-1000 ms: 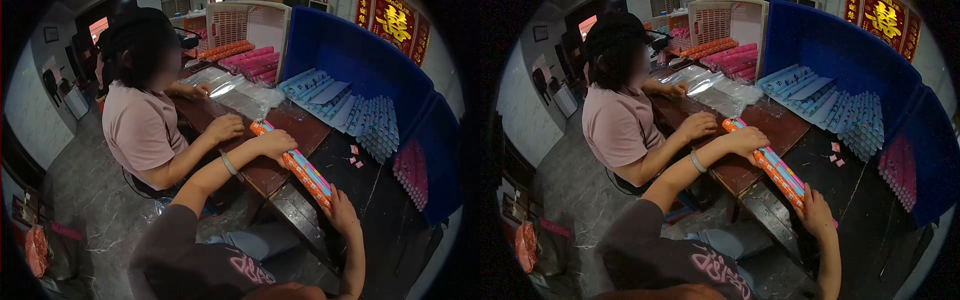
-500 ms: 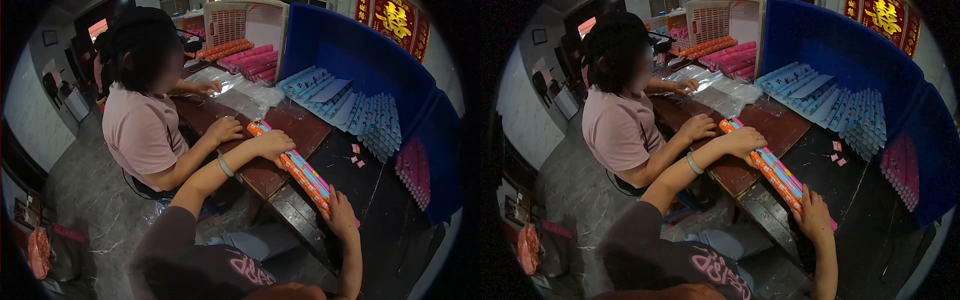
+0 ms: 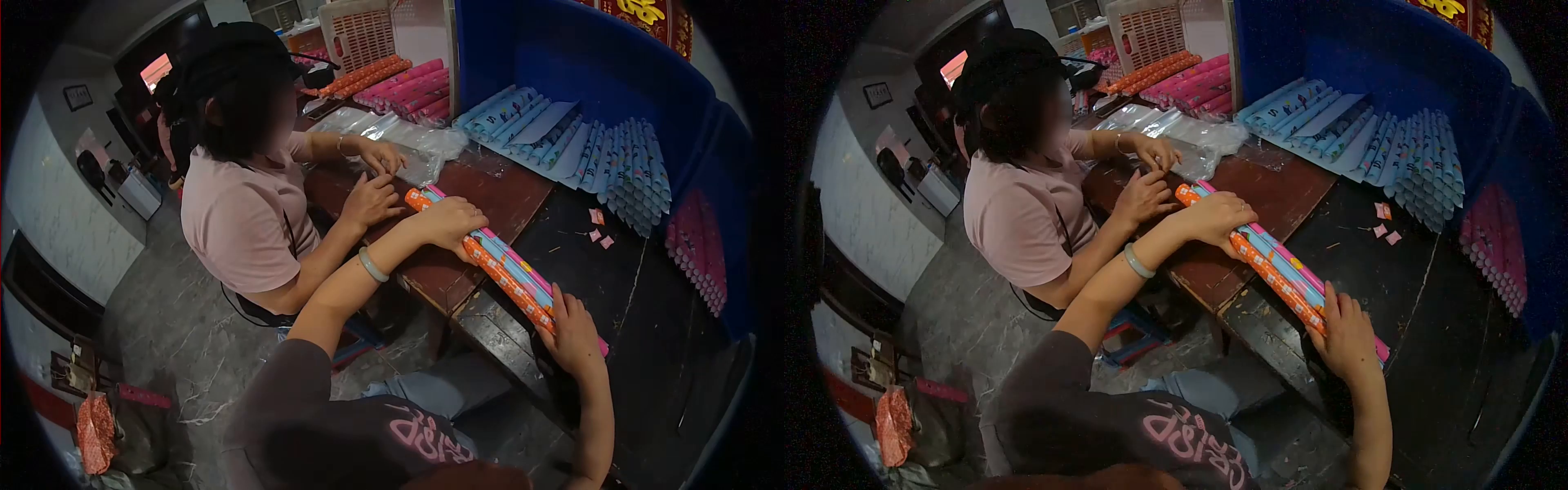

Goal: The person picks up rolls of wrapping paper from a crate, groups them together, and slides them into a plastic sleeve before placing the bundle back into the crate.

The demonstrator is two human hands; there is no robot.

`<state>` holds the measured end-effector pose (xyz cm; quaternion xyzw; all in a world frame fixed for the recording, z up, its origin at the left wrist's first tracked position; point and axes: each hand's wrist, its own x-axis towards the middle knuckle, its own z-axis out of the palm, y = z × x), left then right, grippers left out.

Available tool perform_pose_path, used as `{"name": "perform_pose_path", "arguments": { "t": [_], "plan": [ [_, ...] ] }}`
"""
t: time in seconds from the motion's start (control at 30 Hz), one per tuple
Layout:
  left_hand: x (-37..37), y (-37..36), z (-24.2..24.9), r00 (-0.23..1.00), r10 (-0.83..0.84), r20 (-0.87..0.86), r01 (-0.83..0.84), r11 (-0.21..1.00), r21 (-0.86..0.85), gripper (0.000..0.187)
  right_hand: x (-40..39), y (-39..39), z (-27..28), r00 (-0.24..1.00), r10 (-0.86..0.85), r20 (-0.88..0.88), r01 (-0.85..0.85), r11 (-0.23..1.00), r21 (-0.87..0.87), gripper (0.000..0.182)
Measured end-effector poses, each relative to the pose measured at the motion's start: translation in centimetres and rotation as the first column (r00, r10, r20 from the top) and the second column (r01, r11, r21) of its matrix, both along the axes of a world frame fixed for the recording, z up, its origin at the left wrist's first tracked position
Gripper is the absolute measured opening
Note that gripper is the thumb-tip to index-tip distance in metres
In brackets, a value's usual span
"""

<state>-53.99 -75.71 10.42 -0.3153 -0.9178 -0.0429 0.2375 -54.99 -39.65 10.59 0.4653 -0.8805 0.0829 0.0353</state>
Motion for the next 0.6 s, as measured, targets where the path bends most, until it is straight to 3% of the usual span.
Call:
{"name": "perform_pose_path", "arguments": {
  "t": [0.23,0.43,0.6],
  "plan": [
    [0.1,0.2,0.4,1.000,0.011,0.021,-0.011,1.000,-0.008,0.062,0.4,-0.3,1.0,0.996,-0.033,0.084,0.031,0.999,0.028,0.075],
    [-0.1,0.2,0.6,1.000,-0.006,-0.014,0.006,1.000,-0.002,0.059,0.0,0.0,-0.1,1.000,-0.002,-0.019,0.002,1.000,0.001,0.076],
    [0.3,0.1,1.0,0.999,0.017,0.034,-0.016,0.999,-0.032,0.058,0.5,-0.3,1.0,0.998,-0.028,0.051,0.026,0.999,0.030,0.076]
  ]
}}
